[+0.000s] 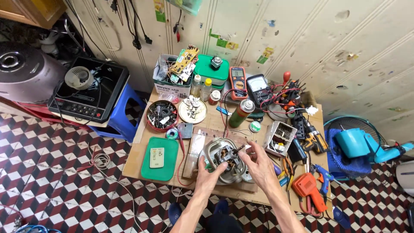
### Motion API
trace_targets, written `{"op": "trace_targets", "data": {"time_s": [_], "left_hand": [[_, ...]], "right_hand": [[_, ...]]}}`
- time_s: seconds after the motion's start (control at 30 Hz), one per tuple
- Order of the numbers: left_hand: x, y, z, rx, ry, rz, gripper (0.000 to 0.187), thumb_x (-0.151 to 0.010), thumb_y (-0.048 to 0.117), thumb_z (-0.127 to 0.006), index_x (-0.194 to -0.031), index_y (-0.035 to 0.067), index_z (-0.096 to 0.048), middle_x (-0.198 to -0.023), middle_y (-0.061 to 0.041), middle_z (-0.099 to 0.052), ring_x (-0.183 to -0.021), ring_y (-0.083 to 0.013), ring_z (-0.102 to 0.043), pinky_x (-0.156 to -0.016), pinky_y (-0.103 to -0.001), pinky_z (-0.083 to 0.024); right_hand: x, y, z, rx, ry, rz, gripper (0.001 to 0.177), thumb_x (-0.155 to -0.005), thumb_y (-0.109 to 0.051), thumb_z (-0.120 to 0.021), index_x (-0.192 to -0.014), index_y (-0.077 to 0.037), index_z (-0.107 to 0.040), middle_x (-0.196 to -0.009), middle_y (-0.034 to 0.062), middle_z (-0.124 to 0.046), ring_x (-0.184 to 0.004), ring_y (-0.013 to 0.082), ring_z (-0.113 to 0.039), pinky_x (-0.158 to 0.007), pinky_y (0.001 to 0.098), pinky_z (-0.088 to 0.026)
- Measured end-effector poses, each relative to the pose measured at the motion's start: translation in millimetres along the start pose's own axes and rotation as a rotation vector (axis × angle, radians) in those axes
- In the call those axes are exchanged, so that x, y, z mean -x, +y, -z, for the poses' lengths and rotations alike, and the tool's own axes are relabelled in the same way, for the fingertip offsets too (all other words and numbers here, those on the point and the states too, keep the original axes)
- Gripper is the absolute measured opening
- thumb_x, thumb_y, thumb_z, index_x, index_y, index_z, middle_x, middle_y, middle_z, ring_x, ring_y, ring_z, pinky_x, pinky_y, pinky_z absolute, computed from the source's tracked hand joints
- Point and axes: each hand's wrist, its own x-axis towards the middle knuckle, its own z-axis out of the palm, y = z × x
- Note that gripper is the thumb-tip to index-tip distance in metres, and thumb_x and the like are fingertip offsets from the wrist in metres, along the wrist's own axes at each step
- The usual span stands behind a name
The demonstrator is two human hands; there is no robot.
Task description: The recorder is repairing an electric motor and testing components on a cluttered workbench.
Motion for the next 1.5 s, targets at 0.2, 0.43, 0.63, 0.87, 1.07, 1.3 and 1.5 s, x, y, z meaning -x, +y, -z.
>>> {"op": "trace_targets", "data": {"time_s": [0.2,0.43,0.63,0.87,1.07,1.3,1.5], "left_hand": [[-2,6,-25,0.066,0.101,-0.018,0.104,-0.069,0.042,-0.087,-0.153,0.013,-0.033,-0.145,-0.01,-0.058,-0.134,-0.0209,-0.055,-0.113,-0.035,-0.04],[-1,4,-41,0.193,0.247,0.004,0.071,-0.072,0.039,-0.086,-0.131,0.011,-0.061,-0.119,-0.008,-0.074,-0.109,-0.0178,-0.068,-0.095,-0.034,-0.052],[8,11,-50,0.141,0.362,-0.056,0.063,-0.07,0.037,-0.086,-0.123,0.008,-0.066,-0.109,-0.007,-0.078,-0.099,-0.0174,-0.071,-0.09,-0.032,-0.054],[6,14,-55,0.026,0.449,-0.054,0.065,-0.069,0.039,-0.087,-0.122,0.008,-0.066,-0.109,-0.007,-0.078,-0.1,-0.0179,-0.074,-0.091,-0.033,-0.054],[5,9,-57,0.004,0.483,-0.038,0.069,-0.068,0.039,-0.087,-0.125,0.008,-0.065,-0.11,-0.009,-0.078,-0.102,-0.0206,-0.074,-0.092,-0.034,-0.054],[-4,0,-64,-0.091,0.55,-0.1,0.078,-0.066,0.039,-0.089,-0.129,0.003,-0.059,-0.122,-0.014,-0.069,-0.113,-0.024,-0.068,-0.099,-0.034,-0.051],[3,12,-69,-0.096,0.558,-0.089,0.092,-0.064,0.038,-0.088,-0.139,0.002,-0.05,-0.131,-0.014,-0.064,-0.122,-0.0244,-0.063,-0.104,-0.034,-0.048]], "right_hand": [[-45,12,5,0.277,-0.265,0.213,0.03,-0.094,-0.028,-0.064,-0.116,-0.009,-0.067,-0.097,0.0152,-0.076,-0.087,0.0285,-0.074,-0.079,0.0386,-0.057],[-79,1,32,0.531,-0.537,0.742,0.019,-0.093,-0.022,-0.064,-0.098,-0.005,-0.06,-0.086,0.0166,-0.067,-0.081,0.0381,-0.067,-0.067,0.0473,-0.052],[-99,15,26,0.693,-0.585,0.768,0.034,-0.098,-0.034,-0.063,-0.081,-0.004,-0.064,-0.077,0.0181,-0.068,-0.072,0.0401,-0.067,-0.06,0.0483,-0.052],[-105,31,27,0.742,-0.544,0.639,0.038,-0.095,-0.038,-0.065,-0.077,-0.006,-0.068,-0.067,0.0202,-0.068,-0.066,0.0404,-0.068,-0.06,0.0498,-0.053],[-99,25,36,0.536,-0.631,0.696,0.025,-0.092,-0.028,-0.065,-0.09,-0.003,-0.059,-0.075,0.0184,-0.069,-0.072,0.0399,-0.069,-0.061,0.0496,-0.053],[-110,51,27,0.745,-0.569,0.577,0.036,-0.095,-0.042,-0.059,-0.087,-0.008,-0.067,-0.071,0.0171,-0.069,-0.07,0.0398,-0.069,-0.064,0.0495,-0.054],[-115,56,35,0.706,-0.613,0.54,0.036,-0.094,-0.041,-0.061,-0.085,-0.009,-0.071,-0.068,0.0176,-0.069,-0.069,0.0399,-0.07,-0.063,0.0495,-0.054]]}}
